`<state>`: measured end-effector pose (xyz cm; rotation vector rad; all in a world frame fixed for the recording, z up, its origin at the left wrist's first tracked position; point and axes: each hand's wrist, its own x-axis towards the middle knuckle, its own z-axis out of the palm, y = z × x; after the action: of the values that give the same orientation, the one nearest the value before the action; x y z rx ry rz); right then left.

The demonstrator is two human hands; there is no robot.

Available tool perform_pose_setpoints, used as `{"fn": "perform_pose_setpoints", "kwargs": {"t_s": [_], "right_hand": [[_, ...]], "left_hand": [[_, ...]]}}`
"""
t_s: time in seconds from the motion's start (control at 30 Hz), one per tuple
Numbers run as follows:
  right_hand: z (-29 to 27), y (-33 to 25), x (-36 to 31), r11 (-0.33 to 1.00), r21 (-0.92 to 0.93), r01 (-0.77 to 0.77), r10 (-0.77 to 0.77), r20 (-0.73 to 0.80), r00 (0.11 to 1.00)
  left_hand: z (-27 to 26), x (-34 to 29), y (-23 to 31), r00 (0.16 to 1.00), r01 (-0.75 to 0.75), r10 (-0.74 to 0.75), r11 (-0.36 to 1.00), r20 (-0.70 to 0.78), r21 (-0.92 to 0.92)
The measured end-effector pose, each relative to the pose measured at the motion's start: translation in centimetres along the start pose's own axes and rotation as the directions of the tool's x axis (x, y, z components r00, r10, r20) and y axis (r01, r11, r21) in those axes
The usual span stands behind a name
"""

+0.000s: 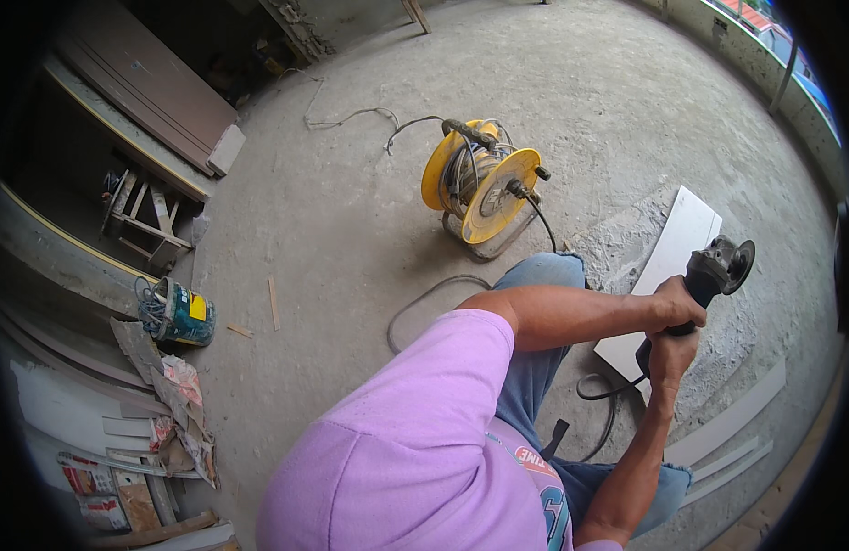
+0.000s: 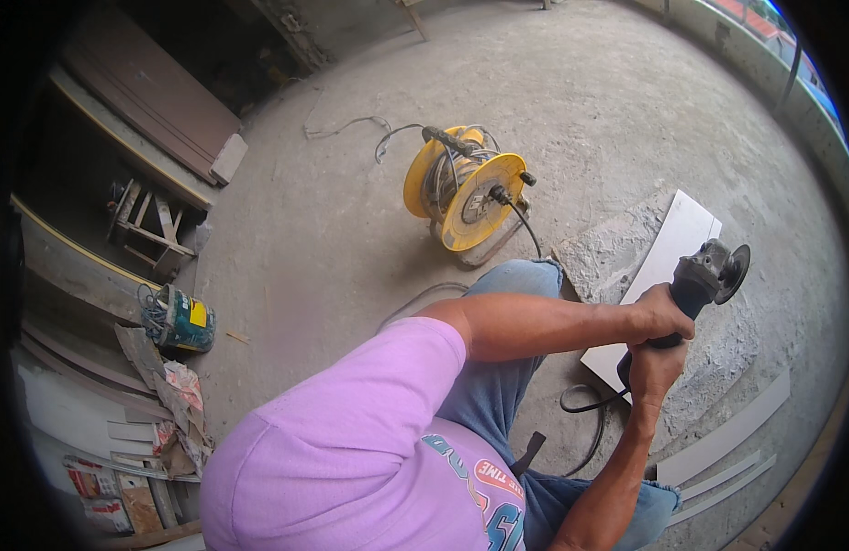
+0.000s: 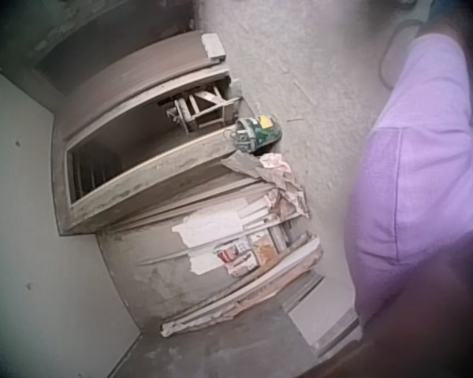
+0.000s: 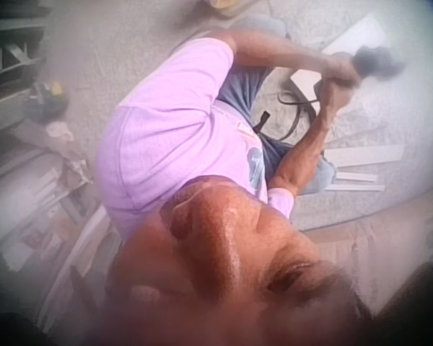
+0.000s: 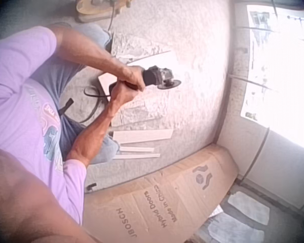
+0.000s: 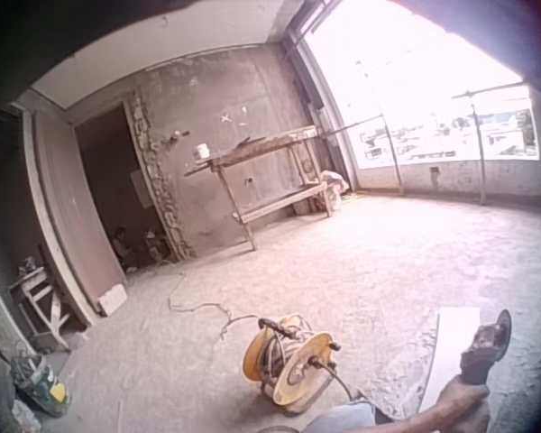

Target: The person sits on the floor and uses an angle grinder to smooth the edges of a white rectangular tile. They hold the tile steady with one hand while operating the tool with the other, moving the grinder along the tile's edges to create a smooth finish.

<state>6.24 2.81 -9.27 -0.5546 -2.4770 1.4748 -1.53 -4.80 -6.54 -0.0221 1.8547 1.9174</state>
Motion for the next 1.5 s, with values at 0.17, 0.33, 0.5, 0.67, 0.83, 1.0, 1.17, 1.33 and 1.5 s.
{"fn": "perform_pose_setpoints", "kwargs": {"t_s": [0.17, 0.33, 0.5, 0.67, 0.83, 1.0, 1.17, 1.33, 1.5], "right_hand": [[0.02, -0.06, 0.05, 1.000, 0.005, -0.003, 0.003, 0.006, 1.000], [0.02, -0.06, 0.12, 0.999, 0.007, -0.032, 0.032, 0.003, 0.999], [0.04, 0.10, 0.16, 1.000, 0.017, -0.011, 0.010, 0.012, 1.000], [-0.01, 0.29, 0.13, 1.000, 0.014, 0.011, -0.011, 0.012, 1.000], [0.01, 0.20, 0.16, 1.000, 0.018, -0.018, 0.018, 0.017, 1.000], [-0.14, -0.17, -0.01, 1.000, -0.002, -0.013, 0.013, 0.014, 1.000], [-0.08, -0.36, -0.12, 1.000, 0.012, -0.007, 0.007, -0.005, 1.000], [-0.03, -0.18, -0.03, 1.000, 0.009, -0.024, 0.024, -0.002, 1.000], [-0.04, -0.04, 0.10, 0.999, -0.027, -0.021, 0.021, 0.003, 1.000]], "left_hand": [[-0.07, 0.01, -0.02, 1.000, -0.001, 0.001, 1.000, 0.002, 0.001], [-0.08, 0.13, -0.05, 1.000, -0.001, 0.001, 1.000, 0.016, 0.009], [-0.05, 0.07, -0.02, 1.000, 0.003, -0.003, 1.000, 0.006, 0.011], [-0.01, 0.05, -0.12, 1.000, 0.012, -0.012, 1.000, -0.018, 0.026], [0.13, 0.33, -0.35, 1.000, 0.013, -0.013, 1.000, -0.028, 0.012], [0.10, 0.48, -0.51, 1.000, 0.006, -0.006, 1.000, -0.004, 0.007], [0.06, 0.47, -0.44, 1.000, 0.001, -0.001, 1.000, -0.003, 0.017], [0.18, 0.46, -0.47, 1.000, 0.004, -0.004, 1.000, -0.018, 0.006], [0.05, 0.35, -0.31, 1.000, 0.012, -0.012, 1.000, -0.010, 0.021]]}}
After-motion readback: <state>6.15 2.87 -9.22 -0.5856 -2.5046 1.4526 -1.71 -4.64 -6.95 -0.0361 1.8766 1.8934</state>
